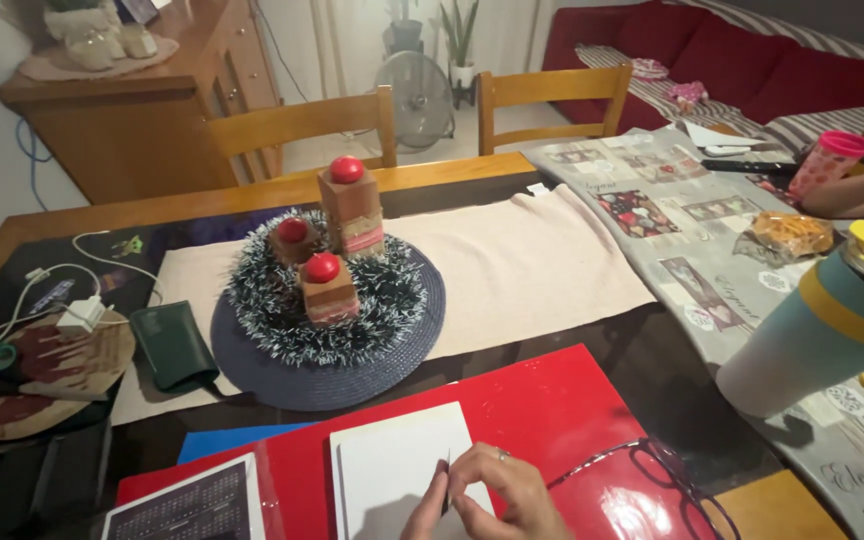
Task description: Applying black adhesive labels to white cards
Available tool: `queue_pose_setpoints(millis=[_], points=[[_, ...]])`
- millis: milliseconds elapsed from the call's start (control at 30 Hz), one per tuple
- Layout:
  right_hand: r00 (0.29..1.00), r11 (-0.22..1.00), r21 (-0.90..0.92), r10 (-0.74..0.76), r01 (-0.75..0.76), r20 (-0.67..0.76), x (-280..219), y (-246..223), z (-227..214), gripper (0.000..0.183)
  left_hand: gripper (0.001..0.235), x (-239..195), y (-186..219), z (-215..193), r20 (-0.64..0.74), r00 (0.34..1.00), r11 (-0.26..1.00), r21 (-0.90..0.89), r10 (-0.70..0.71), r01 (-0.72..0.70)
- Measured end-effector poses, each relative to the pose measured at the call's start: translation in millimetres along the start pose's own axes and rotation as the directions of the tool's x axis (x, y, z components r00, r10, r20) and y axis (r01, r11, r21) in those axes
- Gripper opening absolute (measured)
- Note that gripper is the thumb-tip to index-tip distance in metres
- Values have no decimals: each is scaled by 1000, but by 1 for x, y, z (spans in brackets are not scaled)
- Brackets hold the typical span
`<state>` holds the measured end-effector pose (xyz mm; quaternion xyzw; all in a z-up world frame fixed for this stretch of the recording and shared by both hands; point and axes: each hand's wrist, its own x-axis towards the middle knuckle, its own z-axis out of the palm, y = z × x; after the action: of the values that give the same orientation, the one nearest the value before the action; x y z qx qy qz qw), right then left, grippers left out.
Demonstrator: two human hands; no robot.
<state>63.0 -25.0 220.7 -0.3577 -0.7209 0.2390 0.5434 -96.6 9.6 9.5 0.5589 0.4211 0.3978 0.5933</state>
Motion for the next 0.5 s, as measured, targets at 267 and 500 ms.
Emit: queue_pose_setpoints(millis=[267,500], points=[[994,998,-57,-7,13,113,11,-30,-4,7,13,-61,151,0,-370,925,996,-43,-93,83],[980,981,40,189,-191,57,6,-25,5,7,23,-58,170,-10,-297,954,992,-129,-42,4]])
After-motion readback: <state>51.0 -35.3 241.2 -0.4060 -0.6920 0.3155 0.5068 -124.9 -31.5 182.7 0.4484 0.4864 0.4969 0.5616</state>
